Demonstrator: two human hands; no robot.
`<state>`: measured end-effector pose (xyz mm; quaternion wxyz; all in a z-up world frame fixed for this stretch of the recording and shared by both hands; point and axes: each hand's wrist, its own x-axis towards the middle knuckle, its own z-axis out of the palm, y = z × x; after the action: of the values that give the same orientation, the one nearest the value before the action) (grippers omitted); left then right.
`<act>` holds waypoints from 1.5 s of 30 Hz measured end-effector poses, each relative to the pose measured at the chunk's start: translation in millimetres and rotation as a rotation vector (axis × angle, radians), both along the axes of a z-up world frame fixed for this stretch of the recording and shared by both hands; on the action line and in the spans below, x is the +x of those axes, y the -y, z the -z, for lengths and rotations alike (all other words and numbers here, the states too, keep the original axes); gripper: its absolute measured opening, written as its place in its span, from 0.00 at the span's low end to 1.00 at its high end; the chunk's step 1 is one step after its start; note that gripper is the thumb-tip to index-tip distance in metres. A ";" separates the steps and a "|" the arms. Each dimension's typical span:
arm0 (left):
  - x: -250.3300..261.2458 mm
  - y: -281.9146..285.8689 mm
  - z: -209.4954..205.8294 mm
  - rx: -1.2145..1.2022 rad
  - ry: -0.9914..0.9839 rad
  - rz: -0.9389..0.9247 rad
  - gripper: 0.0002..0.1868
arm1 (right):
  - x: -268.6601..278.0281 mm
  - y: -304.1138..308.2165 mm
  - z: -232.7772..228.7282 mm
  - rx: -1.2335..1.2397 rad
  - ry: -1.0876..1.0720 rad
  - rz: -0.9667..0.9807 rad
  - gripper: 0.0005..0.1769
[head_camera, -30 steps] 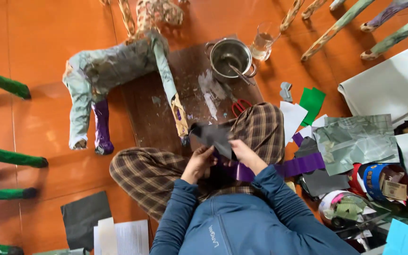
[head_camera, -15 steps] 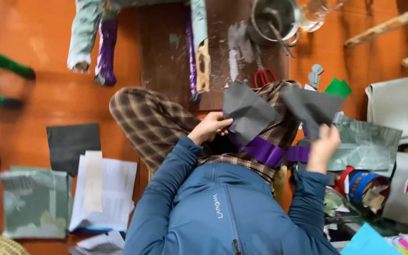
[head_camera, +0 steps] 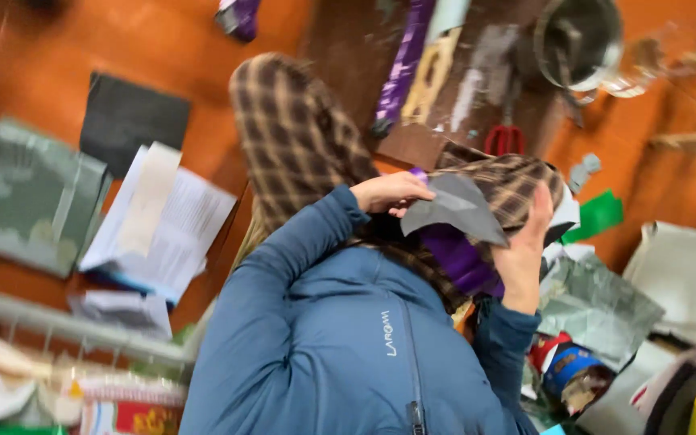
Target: Decorating a paper mache giraffe sculpture by wrapping purple paper strips around its legs
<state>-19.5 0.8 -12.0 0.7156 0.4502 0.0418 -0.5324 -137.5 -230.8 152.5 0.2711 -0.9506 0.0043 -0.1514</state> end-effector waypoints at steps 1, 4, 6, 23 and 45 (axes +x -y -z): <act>-2.6 -2.1 4.4 -0.014 0.013 0.014 0.13 | 18.1 -7.2 2.1 0.206 -0.089 -0.081 0.53; -9.6 -17.2 0.5 -0.039 0.027 -0.033 0.16 | 56.8 -15.1 10.3 0.381 -0.257 -0.301 0.35; -11.4 -43.6 -21.8 -0.052 0.027 -0.106 0.20 | 75.6 -9.6 35.1 0.345 -0.330 -0.454 0.27; -78.9 -384.9 161.3 1.301 0.571 -0.893 0.17 | 100.4 5.5 140.3 0.294 -0.259 0.239 0.31; -116.4 -474.1 86.7 1.839 0.542 -0.382 0.34 | 160.1 -86.9 66.5 1.630 -0.415 -0.071 0.42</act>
<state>-135.9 474.9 -98.7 0.1447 0.9254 0.3472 -0.0456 22.6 -143.9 86.0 0.8710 -0.4653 0.1322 0.0854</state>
